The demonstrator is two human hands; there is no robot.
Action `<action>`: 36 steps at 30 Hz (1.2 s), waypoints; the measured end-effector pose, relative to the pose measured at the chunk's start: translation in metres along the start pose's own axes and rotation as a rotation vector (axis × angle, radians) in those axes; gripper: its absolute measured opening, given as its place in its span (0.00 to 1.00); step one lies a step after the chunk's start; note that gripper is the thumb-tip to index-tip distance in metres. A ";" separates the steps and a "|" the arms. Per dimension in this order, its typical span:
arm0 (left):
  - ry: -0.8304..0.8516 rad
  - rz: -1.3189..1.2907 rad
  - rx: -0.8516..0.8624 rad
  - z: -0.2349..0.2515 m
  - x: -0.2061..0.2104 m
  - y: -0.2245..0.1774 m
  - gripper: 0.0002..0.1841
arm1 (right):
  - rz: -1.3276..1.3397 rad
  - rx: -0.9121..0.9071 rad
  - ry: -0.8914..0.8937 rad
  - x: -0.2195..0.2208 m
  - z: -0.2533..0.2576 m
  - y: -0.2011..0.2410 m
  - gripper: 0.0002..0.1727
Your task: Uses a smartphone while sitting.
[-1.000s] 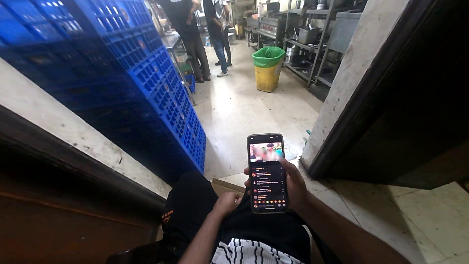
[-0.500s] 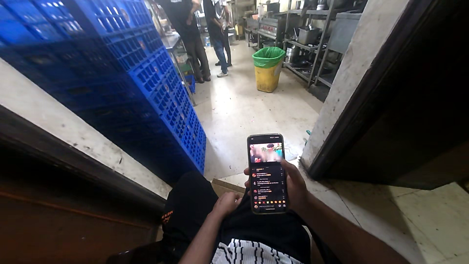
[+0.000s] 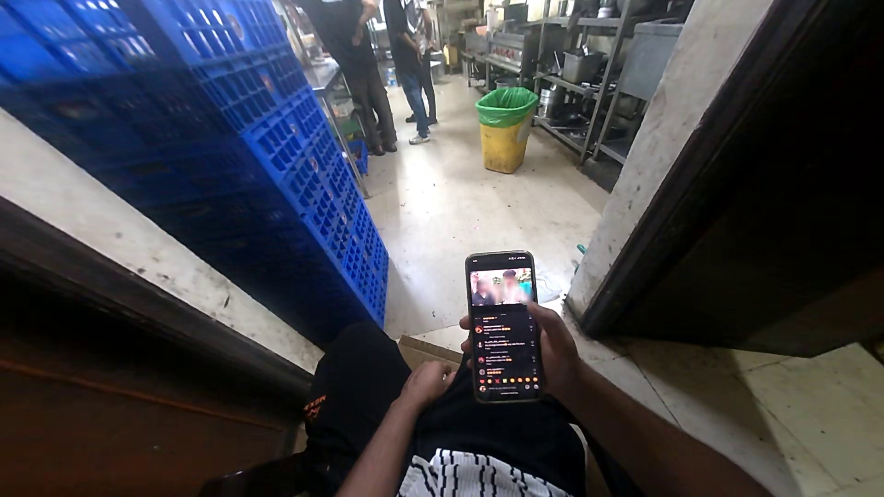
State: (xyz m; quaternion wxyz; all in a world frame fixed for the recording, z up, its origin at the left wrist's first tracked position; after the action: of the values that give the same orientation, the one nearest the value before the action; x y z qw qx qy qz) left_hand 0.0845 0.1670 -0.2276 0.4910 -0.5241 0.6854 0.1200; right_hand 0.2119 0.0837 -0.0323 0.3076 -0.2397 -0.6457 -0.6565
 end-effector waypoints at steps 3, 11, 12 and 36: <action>0.006 -0.007 0.003 -0.001 -0.001 -0.001 0.24 | 0.006 0.019 -0.016 -0.001 0.000 -0.001 0.48; -0.004 -0.011 0.018 -0.002 -0.002 -0.003 0.24 | 0.019 0.018 0.015 -0.001 0.001 -0.002 0.46; -0.002 -0.009 0.012 -0.002 -0.002 -0.003 0.24 | 0.016 0.020 0.011 -0.001 0.001 -0.003 0.46; -0.004 -0.006 0.007 0.001 0.001 0.000 0.24 | -0.027 0.038 -0.032 -0.003 0.002 -0.005 0.43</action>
State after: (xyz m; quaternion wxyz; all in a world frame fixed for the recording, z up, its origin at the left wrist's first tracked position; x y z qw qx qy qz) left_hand 0.0846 0.1670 -0.2287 0.4947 -0.5241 0.6833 0.1171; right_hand 0.2107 0.0857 -0.0379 0.2928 -0.2355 -0.6662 -0.6442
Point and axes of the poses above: each hand's wrist, its own z-axis towards the middle knuckle, its own x-axis out of the palm, y = z × x, the point moved 10 cm from there along z, towards the middle knuckle, and after that the axes turned 6 degrees about -y, right-handed, at the moved point
